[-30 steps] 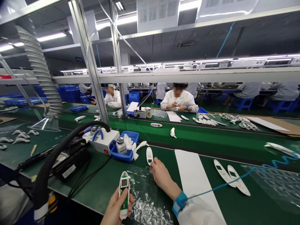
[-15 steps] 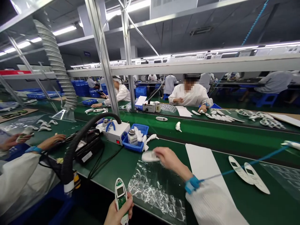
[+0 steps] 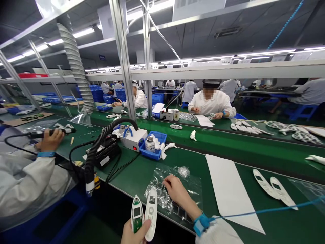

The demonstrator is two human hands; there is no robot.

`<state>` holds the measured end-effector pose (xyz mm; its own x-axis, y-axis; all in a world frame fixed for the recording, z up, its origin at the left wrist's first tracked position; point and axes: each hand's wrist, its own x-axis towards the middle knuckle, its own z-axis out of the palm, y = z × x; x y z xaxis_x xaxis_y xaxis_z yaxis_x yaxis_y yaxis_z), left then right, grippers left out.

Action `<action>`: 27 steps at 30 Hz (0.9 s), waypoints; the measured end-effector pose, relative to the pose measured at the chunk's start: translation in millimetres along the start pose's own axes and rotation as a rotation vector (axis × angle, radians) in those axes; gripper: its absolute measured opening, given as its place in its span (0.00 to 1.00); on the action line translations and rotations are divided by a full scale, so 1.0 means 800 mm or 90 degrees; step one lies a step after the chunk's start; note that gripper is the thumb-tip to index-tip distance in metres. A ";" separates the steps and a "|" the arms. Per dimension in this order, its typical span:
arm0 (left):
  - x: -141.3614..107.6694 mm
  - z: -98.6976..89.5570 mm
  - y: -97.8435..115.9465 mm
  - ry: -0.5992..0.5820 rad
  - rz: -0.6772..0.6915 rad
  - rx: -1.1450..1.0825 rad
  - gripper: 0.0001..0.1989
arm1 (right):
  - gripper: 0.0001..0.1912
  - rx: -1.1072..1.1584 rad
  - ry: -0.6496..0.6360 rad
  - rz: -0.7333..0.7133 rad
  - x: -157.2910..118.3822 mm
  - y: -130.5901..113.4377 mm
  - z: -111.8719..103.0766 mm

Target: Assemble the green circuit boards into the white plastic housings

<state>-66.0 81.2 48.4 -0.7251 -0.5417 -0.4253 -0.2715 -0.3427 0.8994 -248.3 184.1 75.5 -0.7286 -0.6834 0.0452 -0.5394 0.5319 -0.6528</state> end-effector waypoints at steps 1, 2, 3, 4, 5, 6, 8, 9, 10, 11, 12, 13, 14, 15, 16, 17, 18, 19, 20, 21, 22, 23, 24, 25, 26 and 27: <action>-0.001 -0.002 0.001 0.012 0.005 -0.008 0.23 | 0.11 -0.006 0.017 0.024 0.003 0.006 0.010; -0.002 -0.004 0.002 0.023 0.010 -0.017 0.24 | 0.09 -0.010 0.032 0.046 0.005 0.011 0.019; -0.002 -0.005 0.002 0.031 0.014 -0.025 0.24 | 0.08 -0.011 0.048 0.066 0.005 0.013 0.027; -0.003 -0.006 0.002 0.036 0.019 -0.031 0.24 | 0.07 -0.010 0.064 0.085 0.004 0.014 0.033; -0.004 -0.007 0.002 0.039 0.022 -0.035 0.25 | 0.07 -0.006 0.079 0.100 0.003 0.012 0.037; -0.004 -0.006 0.001 0.043 0.023 -0.037 0.25 | 0.06 0.003 0.093 0.109 0.001 0.010 0.040; -0.004 -0.005 0.000 0.049 0.019 -0.038 0.25 | 0.07 0.030 0.115 0.107 -0.004 0.004 0.042; -0.004 -0.004 -0.001 0.052 0.016 -0.039 0.25 | 0.07 0.047 0.124 0.098 -0.006 0.001 0.041; -0.003 -0.003 -0.002 0.054 0.014 -0.039 0.25 | 0.08 0.065 0.135 0.087 -0.008 -0.002 0.039; -0.002 -0.002 -0.004 0.054 0.016 -0.039 0.26 | 0.09 0.086 0.146 0.079 -0.011 -0.006 0.036; -0.001 0.000 -0.006 0.054 0.020 -0.040 0.26 | 0.11 0.110 0.156 0.076 -0.014 -0.009 0.033; 0.000 0.001 -0.008 0.055 0.024 -0.042 0.26 | 0.12 0.139 0.160 0.077 -0.017 -0.013 0.029; 0.001 0.003 -0.010 0.057 0.029 -0.045 0.26 | 0.14 0.170 0.156 0.081 -0.021 -0.017 0.026; 0.003 0.004 -0.012 0.059 0.038 -0.048 0.26 | 0.15 0.202 0.141 0.086 -0.025 -0.021 0.024; 0.004 0.006 -0.015 0.063 0.049 -0.049 0.26 | 0.16 0.232 0.117 0.090 -0.029 -0.025 0.023; 0.005 0.008 -0.017 0.068 0.057 -0.046 0.27 | 0.16 0.258 0.089 0.093 -0.033 -0.030 0.022; 0.007 0.010 -0.020 0.072 0.067 -0.040 0.27 | 0.16 0.280 0.062 0.095 -0.037 -0.033 0.023; 0.008 0.011 -0.022 0.075 0.077 -0.030 0.27 | 0.15 0.296 0.042 0.096 -0.040 -0.036 0.025; 0.009 0.012 -0.025 0.076 0.087 -0.019 0.27 | 0.15 0.308 0.028 0.097 -0.043 -0.039 0.027; 0.010 0.012 -0.027 0.077 0.097 -0.007 0.26 | 0.15 0.317 0.022 0.100 -0.044 -0.040 0.030; 0.011 0.013 -0.029 0.076 0.106 0.004 0.25 | 0.14 0.322 0.019 0.102 -0.045 -0.040 0.032; 0.012 0.013 -0.030 0.075 0.117 0.013 0.23 | 0.14 0.326 0.020 0.104 -0.044 -0.040 0.034; 0.013 0.012 -0.031 0.076 0.124 0.018 0.22 | 0.14 0.327 0.022 0.105 -0.044 -0.038 0.036; 0.014 0.012 -0.032 0.077 0.127 0.020 0.20 | 0.14 0.327 0.025 0.106 -0.043 -0.037 0.037; 0.016 0.012 -0.033 0.080 0.129 0.018 0.19 | 0.14 0.326 0.028 0.106 -0.042 -0.036 0.038; 0.017 0.012 -0.033 0.083 0.130 0.014 0.18 | 0.13 0.324 0.031 0.105 -0.042 -0.034 0.038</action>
<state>-74.7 90.3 19.8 -0.6793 -0.6928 -0.2419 -0.1422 -0.1990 0.9696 -196.1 177.2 68.6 -0.8115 -0.5811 -0.0614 -0.1522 0.3116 -0.9379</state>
